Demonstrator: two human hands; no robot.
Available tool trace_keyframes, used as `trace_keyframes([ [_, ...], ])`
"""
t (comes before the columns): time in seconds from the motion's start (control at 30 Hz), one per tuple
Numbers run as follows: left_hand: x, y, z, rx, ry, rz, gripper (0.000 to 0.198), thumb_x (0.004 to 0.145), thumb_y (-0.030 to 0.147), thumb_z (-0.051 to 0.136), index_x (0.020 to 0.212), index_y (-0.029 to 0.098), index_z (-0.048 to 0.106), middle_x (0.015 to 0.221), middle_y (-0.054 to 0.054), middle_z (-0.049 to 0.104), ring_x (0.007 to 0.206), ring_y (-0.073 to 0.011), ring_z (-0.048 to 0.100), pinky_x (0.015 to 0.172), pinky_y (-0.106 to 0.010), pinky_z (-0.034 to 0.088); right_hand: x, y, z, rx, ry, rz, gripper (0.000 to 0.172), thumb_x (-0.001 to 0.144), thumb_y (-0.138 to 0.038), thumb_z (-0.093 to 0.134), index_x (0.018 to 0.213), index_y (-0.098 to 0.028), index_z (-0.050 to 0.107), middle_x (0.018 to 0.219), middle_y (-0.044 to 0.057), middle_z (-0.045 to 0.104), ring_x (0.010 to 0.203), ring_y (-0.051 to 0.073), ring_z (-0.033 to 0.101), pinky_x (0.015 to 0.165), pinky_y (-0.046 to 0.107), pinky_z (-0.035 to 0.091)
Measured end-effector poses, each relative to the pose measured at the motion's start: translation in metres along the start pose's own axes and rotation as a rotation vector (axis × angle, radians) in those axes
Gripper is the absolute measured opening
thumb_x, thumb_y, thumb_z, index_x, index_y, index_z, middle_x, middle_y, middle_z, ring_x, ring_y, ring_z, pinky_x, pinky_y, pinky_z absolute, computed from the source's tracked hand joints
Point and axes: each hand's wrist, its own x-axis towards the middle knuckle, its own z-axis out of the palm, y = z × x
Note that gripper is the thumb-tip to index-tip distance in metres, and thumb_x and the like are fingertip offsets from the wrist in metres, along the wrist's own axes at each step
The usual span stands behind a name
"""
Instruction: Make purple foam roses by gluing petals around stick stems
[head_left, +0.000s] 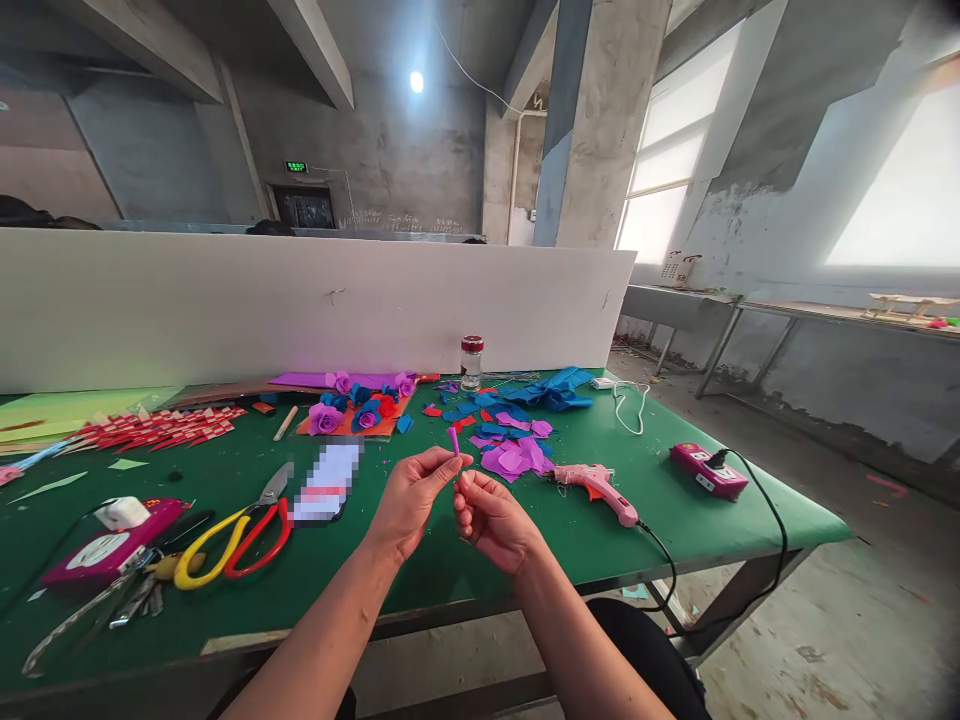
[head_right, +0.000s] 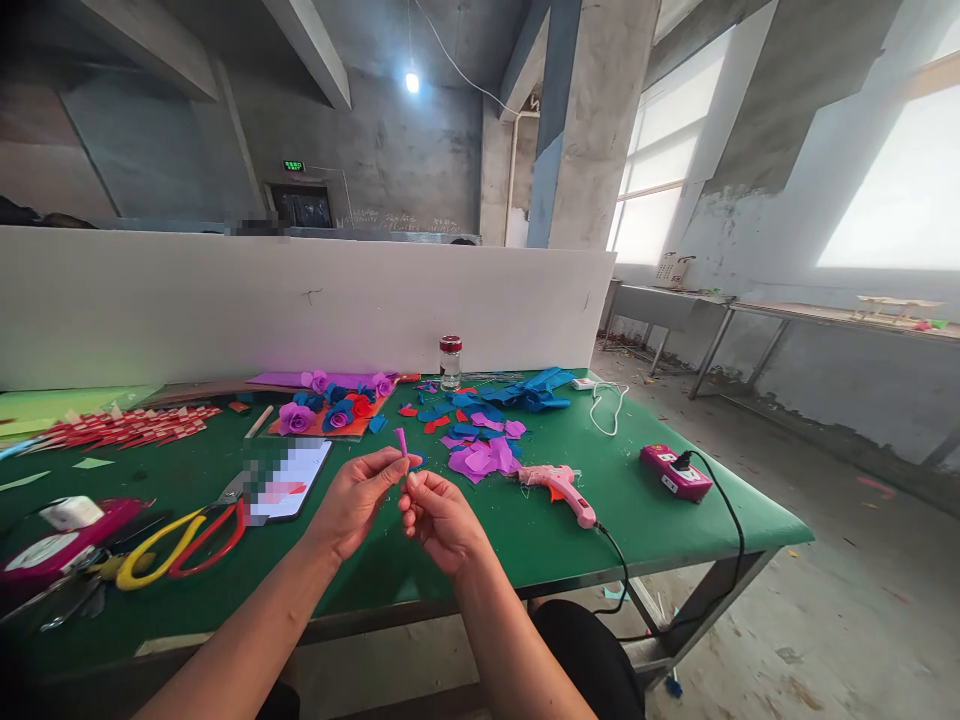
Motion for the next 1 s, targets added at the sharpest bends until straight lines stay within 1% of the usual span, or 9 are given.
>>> trace_keyframes([
  [0.1,-0.002,0.003,0.000,0.175,-0.008,0.172,0.013,0.073,0.030,0.073,0.067,0.019,0.076,0.075,-0.004,0.063,0.073,-0.0164,0.056,0.068,-0.025,0.045,0.000,-0.003,-0.003,-0.131,-0.029,-0.126,0.028,0.068,-0.039,0.081,0.072,-0.016,0.065,0.067,-0.002,0.064,0.060,0.007,0.057,0.065,0.019,0.048],
  [0.2,-0.007,0.006,0.000,0.285,-0.043,0.289,0.013,0.077,0.030,0.069,0.069,0.022,0.076,0.076,-0.004,0.061,0.077,-0.0194,0.056,0.071,-0.027,0.046,-0.001,-0.011,-0.008,-0.373,-0.035,-0.282,0.023,0.072,-0.040,0.077,0.076,-0.018,0.071,0.079,0.002,0.069,0.079,0.013,0.061,0.083,0.027,0.046],
  [0.3,-0.012,0.009,0.001,0.316,-0.051,0.350,0.010,0.076,0.028,0.070,0.068,0.024,0.076,0.076,-0.005,0.059,0.078,-0.0200,0.054,0.073,-0.028,0.045,-0.003,-0.018,-0.013,-0.555,-0.008,-0.374,0.020,0.071,-0.037,0.077,0.083,-0.021,0.073,0.085,0.003,0.071,0.084,0.017,0.063,0.085,0.031,0.046],
  [0.37,-0.015,0.009,0.002,0.291,-0.037,0.344,0.010,0.076,0.028,0.070,0.069,0.023,0.075,0.077,-0.004,0.058,0.077,-0.0188,0.053,0.072,-0.027,0.044,-0.006,-0.021,-0.014,-0.623,0.020,-0.440,0.019,0.070,-0.033,0.078,0.085,-0.022,0.073,0.086,0.002,0.071,0.084,0.018,0.063,0.083,0.032,0.046],
  [0.47,-0.014,0.003,0.004,0.148,0.004,0.266,0.013,0.075,0.029,0.071,0.065,0.021,0.073,0.074,-0.002,0.057,0.076,-0.0164,0.052,0.075,-0.026,0.043,-0.010,-0.020,-0.011,-0.710,0.089,-0.502,0.012,0.068,-0.029,0.079,0.073,-0.021,0.072,0.075,0.001,0.069,0.075,0.016,0.061,0.075,0.029,0.046],
  [0.53,-0.011,-0.003,0.005,0.007,0.039,0.178,0.016,0.072,0.030,0.074,0.061,0.019,0.071,0.069,0.000,0.055,0.076,-0.0148,0.052,0.074,-0.024,0.042,-0.011,-0.017,-0.007,-0.725,0.106,-0.477,0.013,0.068,-0.029,0.079,0.065,-0.020,0.070,0.068,0.001,0.068,0.067,0.015,0.059,0.070,0.028,0.046],
  [0.63,-0.006,-0.011,0.003,-0.173,0.077,0.019,0.019,0.064,0.030,0.080,0.058,0.016,0.069,0.063,0.002,0.054,0.069,-0.0115,0.049,0.065,-0.021,0.041,-0.011,-0.012,-0.003,-0.636,0.071,-0.374,0.018,0.068,-0.032,0.079,0.064,-0.019,0.068,0.064,0.001,0.068,0.061,0.014,0.058,0.064,0.027,0.044],
  [0.77,-0.003,-0.016,0.000,-0.297,0.053,-0.148,0.023,0.059,0.031,0.083,0.062,0.014,0.068,0.060,0.002,0.054,0.058,-0.0087,0.046,0.050,-0.019,0.037,-0.011,-0.009,-0.002,-0.480,0.030,-0.252,0.023,0.066,-0.036,0.081,0.063,-0.018,0.066,0.062,0.001,0.068,0.061,0.013,0.059,0.065,0.027,0.045],
  [1.0,-0.004,-0.015,-0.002,-0.345,-0.052,-0.207,0.029,0.061,0.030,0.083,0.058,0.014,0.059,0.060,0.002,0.052,0.057,-0.0094,0.048,0.046,-0.018,0.038,-0.014,-0.007,-0.012,-0.205,-0.101,-0.015,0.026,0.065,-0.032,0.083,0.066,-0.016,0.062,0.061,0.000,0.066,0.059,0.009,0.058,0.064,0.021,0.041],
])
